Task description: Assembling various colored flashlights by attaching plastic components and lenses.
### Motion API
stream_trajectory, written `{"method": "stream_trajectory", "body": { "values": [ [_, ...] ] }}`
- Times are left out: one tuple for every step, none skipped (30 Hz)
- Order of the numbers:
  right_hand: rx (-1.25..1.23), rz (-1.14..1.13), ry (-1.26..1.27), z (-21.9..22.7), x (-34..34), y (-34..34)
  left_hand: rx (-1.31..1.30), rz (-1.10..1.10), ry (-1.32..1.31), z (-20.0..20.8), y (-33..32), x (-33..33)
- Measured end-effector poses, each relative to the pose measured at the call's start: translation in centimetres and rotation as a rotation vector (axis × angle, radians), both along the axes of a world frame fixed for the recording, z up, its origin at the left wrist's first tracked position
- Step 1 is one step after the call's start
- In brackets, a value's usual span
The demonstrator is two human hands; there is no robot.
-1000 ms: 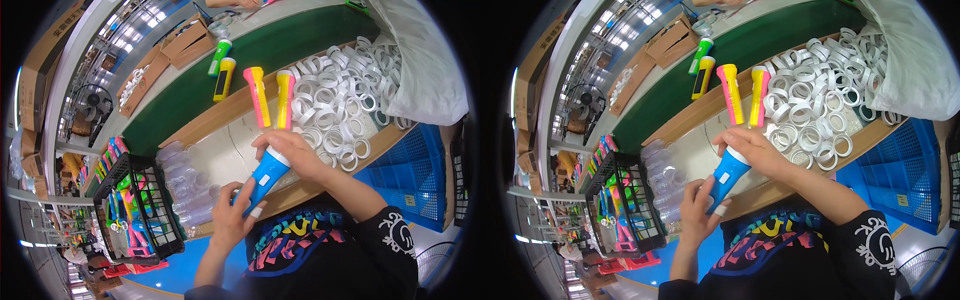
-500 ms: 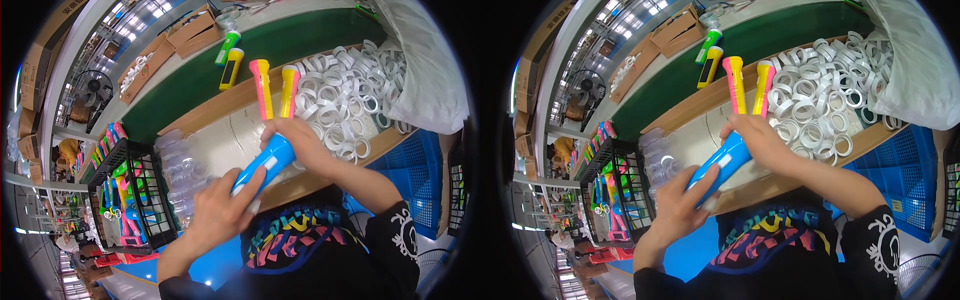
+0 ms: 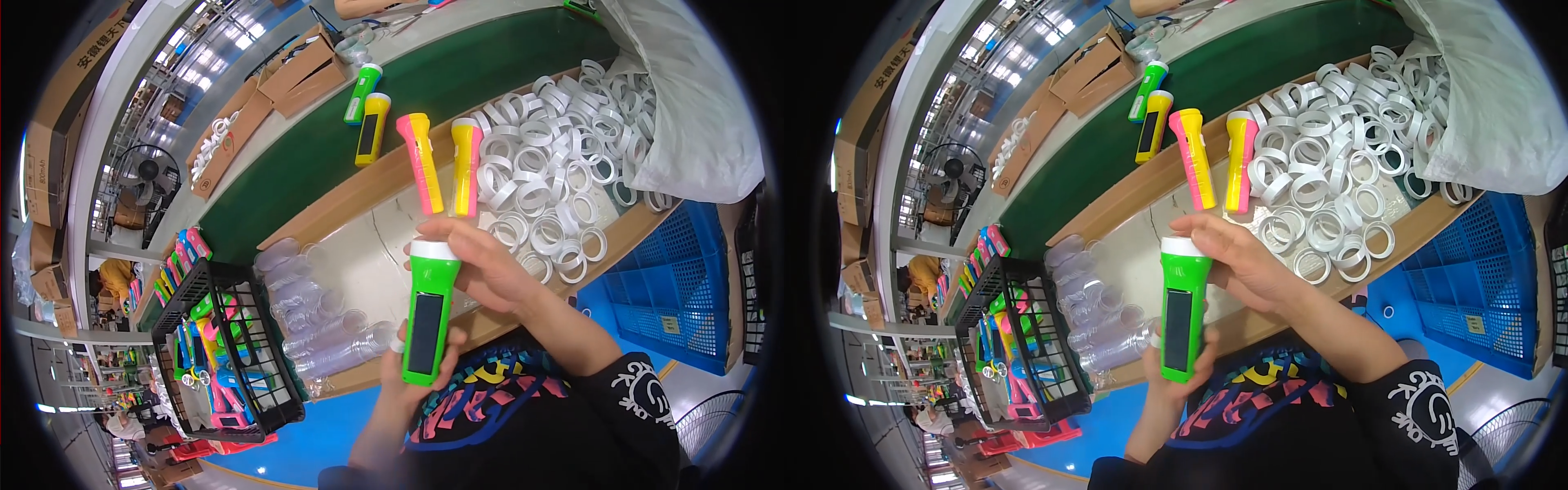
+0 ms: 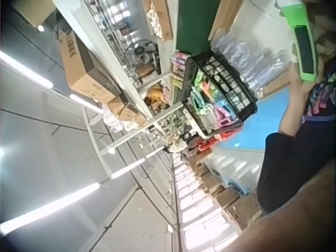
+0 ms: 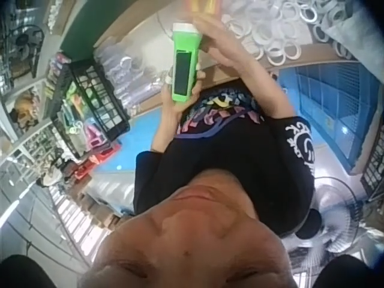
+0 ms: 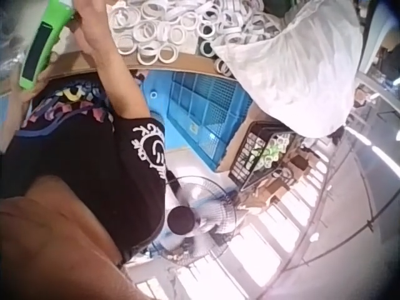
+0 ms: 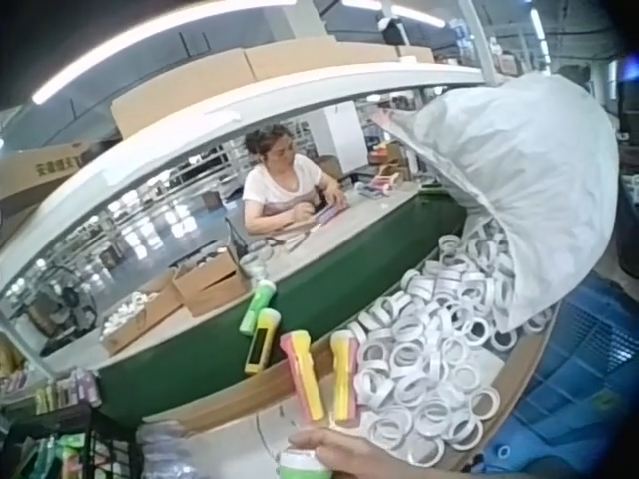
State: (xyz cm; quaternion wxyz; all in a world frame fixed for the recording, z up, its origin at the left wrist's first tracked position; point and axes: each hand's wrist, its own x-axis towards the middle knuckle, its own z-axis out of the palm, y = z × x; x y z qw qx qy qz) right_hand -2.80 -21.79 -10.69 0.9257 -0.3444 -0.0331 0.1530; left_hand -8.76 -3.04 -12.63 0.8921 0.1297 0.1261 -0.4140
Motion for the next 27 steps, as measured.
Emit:
{"method": "stream_trajectory", "body": {
  "values": [
    [0.009, -0.001, 0.011, -0.1, -0.1, 0.1, 0.137, 0.000, -0.071, 0.8, -0.6, 0.1],
    [-0.003, -0.027, 0.029, -0.5, 0.0, 0.3, 0.274, 0.001, -0.143, 1.2, -0.9, 0.3],
    [-0.004, -0.027, 0.028, -0.5, 0.1, 0.2, 0.244, 0.005, -0.161, 0.6, -0.2, 0.8],
    [-0.403, -0.160, -0.076, -0.6, 0.2, 0.1, 0.358, 0.001, -0.242, 0.1, 1.1, 1.9],
    [-0.803, -0.297, -0.183, -0.6, 0.1, -0.3, 0.471, -0.008, -0.322, 0.4, 2.0, 3.3],
    [-1.156, -0.449, -0.390, -0.6, 0.0, -1.4, 0.645, 0.072, -0.414, 1.1, 2.5, 4.9],
    [-1.304, -0.466, -0.484, -1.4, -0.4, -2.7, 0.675, 0.110, -0.373, 1.0, 3.2, 6.8],
    [-1.453, -0.490, -0.581, -1.8, -0.8, -4.2, 0.645, 0.141, -0.369, 1.3, 3.3, 8.8],
    [-1.269, -0.312, -0.421, -1.5, -1.1, -4.9, 0.618, 0.147, -0.372, 2.3, 3.3, 9.9],
    [-1.127, -0.344, -0.328, -1.4, -1.3, -4.6, 0.531, 0.115, -0.369, 2.2, 3.4, 10.0],
    [-0.983, -0.374, -0.237, -1.1, -1.4, -4.2, 0.445, 0.081, -0.364, 2.0, 3.6, 9.8],
    [-0.717, -0.358, -0.207, -0.8, -0.5, -3.7, 0.331, 0.000, -0.408, 1.7, 3.2, 9.1],
    [-0.518, -0.357, -0.203, 0.3, -0.4, -2.9, 0.292, -0.082, -0.439, 1.6, 2.2, 7.7],
    [-0.309, -0.341, -0.204, 0.9, 0.1, -1.8, 0.243, -0.145, -0.406, 1.0, 1.5, 6.3],
    [-0.111, -0.240, -0.196, 1.2, 0.3, -1.0, 0.147, -0.193, -0.364, 0.6, 0.6, 5.0],
    [-0.014, -0.174, -0.193, 1.2, 0.5, -0.2, 0.040, -0.235, -0.310, 0.2, 0.1, 3.8],
    [0.076, -0.108, -0.183, 0.9, 0.6, 0.1, 0.159, -0.230, -0.338, 0.9, -0.8, 3.1],
    [0.099, -0.147, -0.143, 1.0, 0.4, 0.4, 0.278, -0.222, -0.364, 1.8, -1.4, 2.5],
    [0.096, -0.131, -0.139, 1.0, 0.3, 0.6, 0.388, -0.176, -0.500, 2.0, -1.4, 2.4],
    [0.071, -0.140, -0.134, 1.1, 0.1, 0.8, 0.501, -0.127, -0.633, 2.5, -1.2, 2.3],
    [0.045, -0.148, -0.130, 1.2, -0.1, 0.9, 0.790, -0.159, -0.743, 3.6, -0.8, 1.9],
    [0.055, -0.123, -0.117, 1.6, -0.3, 1.1, 0.878, -0.181, -0.828, 3.5, -0.8, 1.7],
    [0.087, -0.119, -0.122, 1.6, -0.5, 1.3, 0.966, -0.206, -0.912, 3.3, -1.0, 1.3],
    [0.120, -0.117, -0.126, 1.6, -0.7, 1.5, 0.873, -0.212, -0.820, 3.2, -1.4, 0.6],
    [0.092, -0.083, -0.165, 2.0, -0.8, 1.9, 0.625, -0.224, -0.615, 3.4, -1.0, -0.3],
    [0.326, -0.013, -0.170, 1.3, -1.0, 2.3, 0.358, -0.251, -0.412, 3.2, -1.1, -1.1],
    [0.560, 0.056, -0.175, 0.4, -1.0, 2.8, -0.041, -0.232, -0.224, 3.1, -2.0, -2.2]
  ]
}}
